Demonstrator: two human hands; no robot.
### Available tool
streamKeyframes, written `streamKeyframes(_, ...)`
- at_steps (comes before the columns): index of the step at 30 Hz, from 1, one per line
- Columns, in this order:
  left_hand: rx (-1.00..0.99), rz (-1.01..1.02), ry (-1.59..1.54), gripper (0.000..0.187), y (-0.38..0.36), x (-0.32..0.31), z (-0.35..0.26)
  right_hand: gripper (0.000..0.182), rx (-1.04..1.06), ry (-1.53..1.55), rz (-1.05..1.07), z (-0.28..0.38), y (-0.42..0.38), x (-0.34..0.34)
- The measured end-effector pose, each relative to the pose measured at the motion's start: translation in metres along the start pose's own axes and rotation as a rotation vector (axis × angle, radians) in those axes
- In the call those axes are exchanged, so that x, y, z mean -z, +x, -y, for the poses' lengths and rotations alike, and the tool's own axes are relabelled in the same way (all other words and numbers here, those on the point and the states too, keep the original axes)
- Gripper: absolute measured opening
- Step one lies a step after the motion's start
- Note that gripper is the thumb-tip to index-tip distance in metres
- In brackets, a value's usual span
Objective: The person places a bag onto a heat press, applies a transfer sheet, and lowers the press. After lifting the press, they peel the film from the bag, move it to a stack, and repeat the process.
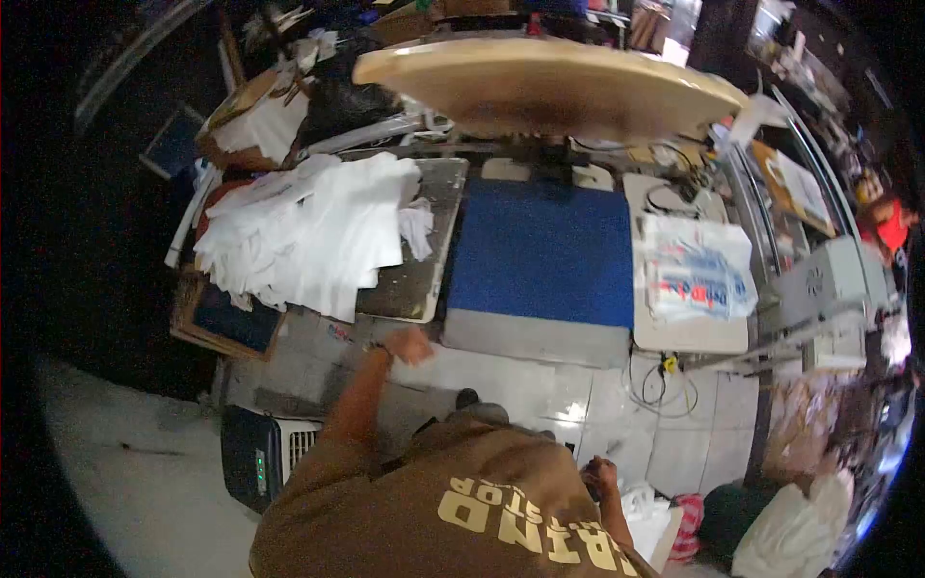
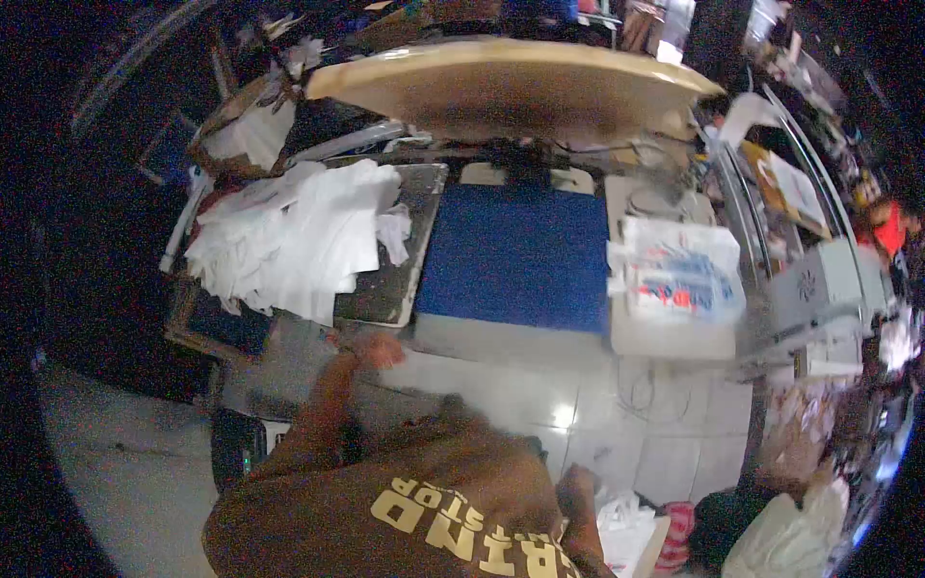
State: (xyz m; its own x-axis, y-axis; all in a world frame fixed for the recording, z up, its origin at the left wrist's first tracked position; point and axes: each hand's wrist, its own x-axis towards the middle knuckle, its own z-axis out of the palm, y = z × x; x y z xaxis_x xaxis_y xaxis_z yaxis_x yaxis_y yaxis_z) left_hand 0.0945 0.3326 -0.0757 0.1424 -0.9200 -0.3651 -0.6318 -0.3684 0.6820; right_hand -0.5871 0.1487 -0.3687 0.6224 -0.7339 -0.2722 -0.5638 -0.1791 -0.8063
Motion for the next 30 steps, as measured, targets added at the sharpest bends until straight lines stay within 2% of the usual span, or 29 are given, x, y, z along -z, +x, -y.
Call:
streamKeyframes(1,-0.28,-0.198,0.424,0.031,0.006,0.038,0.024,0.022,-0.215,0.178,-0.021,0.001,0.01,0.007)
streamKeyframes(2,-0.546,-0.391,0.854,0.03,0.015,0.074,0.041,0.022,-0.206,0.156,-0.009,0.022,0.019,0.016)
streamKeyframes(4,0.467,-0.8,0.144,0.033,0.001,0.135,-0.014,0.028,0.219,-0.165,0.06,0.081,0.035,0.026)
streamKeyframes(5,0.489,-0.882,0.309,0.041,0.004,0.158,0.016,0.028,0.225,-0.178,0.066,0.08,0.053,0.02)
streamKeyframes(7,0.412,-1.045,0.529,0.062,0.004,0.173,0.048,0.037,-0.215,0.151,0.23,0.063,0.092,-0.001)
streamKeyframes(8,0.5,-0.909,0.497,0.072,0.006,0.171,0.055,0.046,-0.46,0.314,0.325,0.172,0.095,0.012)
streamKeyframes(9,0.588,-0.77,0.461,0.082,0.01,0.166,0.057,0.046,-0.464,0.301,0.331,0.222,0.102,0.01)
streamKeyframes(10,0.581,-0.764,0.511,0.079,0.015,0.162,0.062,0.048,-0.386,0.146,0.416,0.254,0.109,0.006)
streamKeyframes(11,0.481,-0.806,0.499,0.061,0.007,0.164,0.046,0.05,-0.299,-0.008,0.499,0.281,0.119,0.001)
streamKeyframes(12,0.491,-0.781,0.455,0.053,0.005,0.167,0.035,0.05,-0.299,-0.015,0.511,0.306,0.126,-0.006)
streamKeyframes(13,0.501,-0.751,0.412,0.044,0.003,0.166,0.031,0.05,-0.082,-0.212,0.483,0.326,0.128,-0.015)
streamKeyframes(14,0.349,-0.851,0.502,0.03,-0.003,0.163,0.03,0.05,0.137,-0.404,0.448,0.354,0.127,-0.022)
streamKeyframes(15,0.358,-0.846,0.496,0.03,-0.008,0.166,0.03,0.05,0.133,-0.408,0.458,0.381,0.127,-0.026)
streamKeyframes(17,0.607,-0.745,0.439,0.026,-0.018,0.194,0.021,0.045,0.258,-0.254,0.579,0.464,0.133,-0.024)
streamKeyframes(18,0.448,-0.949,0.427,0.02,-0.033,0.208,0.037,0.045,0.259,-0.256,0.585,0.5,0.137,-0.025)
streamKeyframes(19,0.479,-1.075,0.368,0.017,-0.046,0.232,0.038,0.042,0.26,-0.205,0.643,0.533,0.14,-0.025)
streamKeyframes(20,0.335,-1.2,0.437,0.015,-0.07,0.257,0.042,0.039,0.261,-0.153,0.701,0.563,0.145,-0.026)
streamKeyframes(21,0.15,-1.283,0.302,0.016,-0.102,0.28,0.016,0.035,0.333,-0.139,0.681,0.594,0.151,-0.028)
streamKeyframes(22,0.04,-1.286,0.286,0.017,-0.127,0.3,0.014,0.033,0.403,-0.121,0.659,0.617,0.159,-0.031)
streamKeyframes(23,0.118,-1.25,0.066,0.019,-0.153,0.315,-0.029,0.031,0.486,-0.023,0.659,0.619,0.175,-0.044)
streamKeyframes(24,0.035,-1.196,-0.103,0.02,-0.174,0.321,-0.043,0.03,0.571,0.074,0.656,0.622,0.192,-0.056)
streamKeyframes(25,0.034,-1.196,-0.096,0.02,-0.189,0.326,-0.066,0.035,0.498,0.116,0.677,0.639,0.203,-0.062)
streamKeyframes(27,-0.088,-1.097,-0.422,0.017,-0.212,0.327,-0.11,0.046,0.417,0.262,0.676,0.672,0.22,-0.082)
streamKeyframes(29,-0.1,-1.123,-0.356,0.018,-0.222,0.323,-0.124,0.051,0.412,0.372,0.649,0.695,0.229,-0.108)
streamKeyframes(30,-0.115,-1.15,-0.299,0.019,-0.226,0.319,-0.132,0.056,0.415,0.488,0.514,0.706,0.23,-0.12)
